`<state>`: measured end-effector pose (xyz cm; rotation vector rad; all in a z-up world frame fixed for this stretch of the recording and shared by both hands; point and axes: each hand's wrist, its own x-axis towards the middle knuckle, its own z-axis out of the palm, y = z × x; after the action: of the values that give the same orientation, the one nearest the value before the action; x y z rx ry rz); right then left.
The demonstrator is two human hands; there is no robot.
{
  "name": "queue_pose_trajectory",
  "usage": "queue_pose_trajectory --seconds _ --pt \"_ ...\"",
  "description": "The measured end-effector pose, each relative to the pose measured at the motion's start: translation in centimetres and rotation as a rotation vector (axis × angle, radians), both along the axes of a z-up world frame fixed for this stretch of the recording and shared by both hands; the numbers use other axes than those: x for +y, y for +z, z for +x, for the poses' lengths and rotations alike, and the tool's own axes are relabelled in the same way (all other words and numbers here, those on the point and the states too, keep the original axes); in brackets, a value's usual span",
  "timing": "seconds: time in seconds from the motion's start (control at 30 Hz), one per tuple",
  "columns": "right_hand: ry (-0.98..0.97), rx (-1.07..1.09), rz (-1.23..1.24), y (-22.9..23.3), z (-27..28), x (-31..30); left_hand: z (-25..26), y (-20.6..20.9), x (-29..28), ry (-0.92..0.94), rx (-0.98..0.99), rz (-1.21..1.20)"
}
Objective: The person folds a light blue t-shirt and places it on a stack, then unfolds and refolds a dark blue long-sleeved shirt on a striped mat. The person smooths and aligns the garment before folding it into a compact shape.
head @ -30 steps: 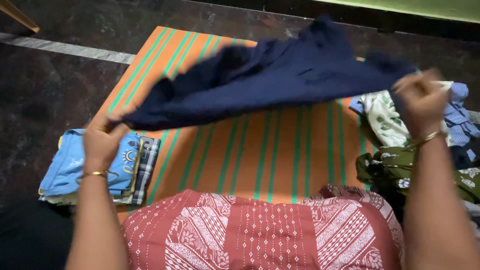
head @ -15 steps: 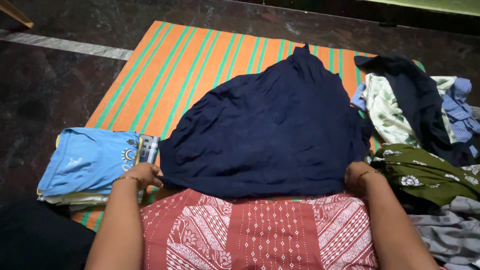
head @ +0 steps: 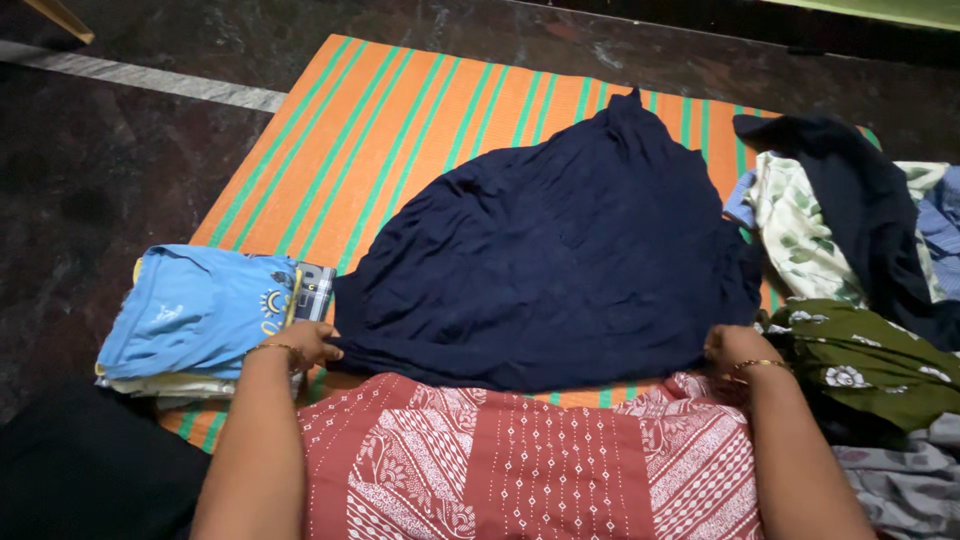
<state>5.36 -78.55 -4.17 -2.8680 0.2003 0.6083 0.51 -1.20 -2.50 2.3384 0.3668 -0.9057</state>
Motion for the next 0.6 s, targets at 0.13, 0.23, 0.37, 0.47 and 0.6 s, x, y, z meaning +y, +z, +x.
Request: queue_pose_trajectory --seconds 0.13,0.23,0.37,0.47,0.6 --pt "-0.059 0.032 0.037 0.5 -0.2 0.4 0.9 -0.6 0.2 -0.055 -0.149 0.053" --pt "-0.047 -0.037 0.018 1.6 -0.3 1.4 1.7 -1.2 0.0 0.003 -0.221 0.043" --pt "-0.084 -0.125 0.001 3.2 -0.5 2.9 2.7 -0.5 -0.2 0.034 -0.479 0.11" --pt "-0.036 -0.282 -0.015 4.0 -0.5 3.9 3.4 0.8 -1.1 0.085 -0.569 0.13" --pt "-0.075 -0.512 0.059 4.3 0.2 5.3 4.0 2.1 -2.2 0.181 -0.576 0.195"
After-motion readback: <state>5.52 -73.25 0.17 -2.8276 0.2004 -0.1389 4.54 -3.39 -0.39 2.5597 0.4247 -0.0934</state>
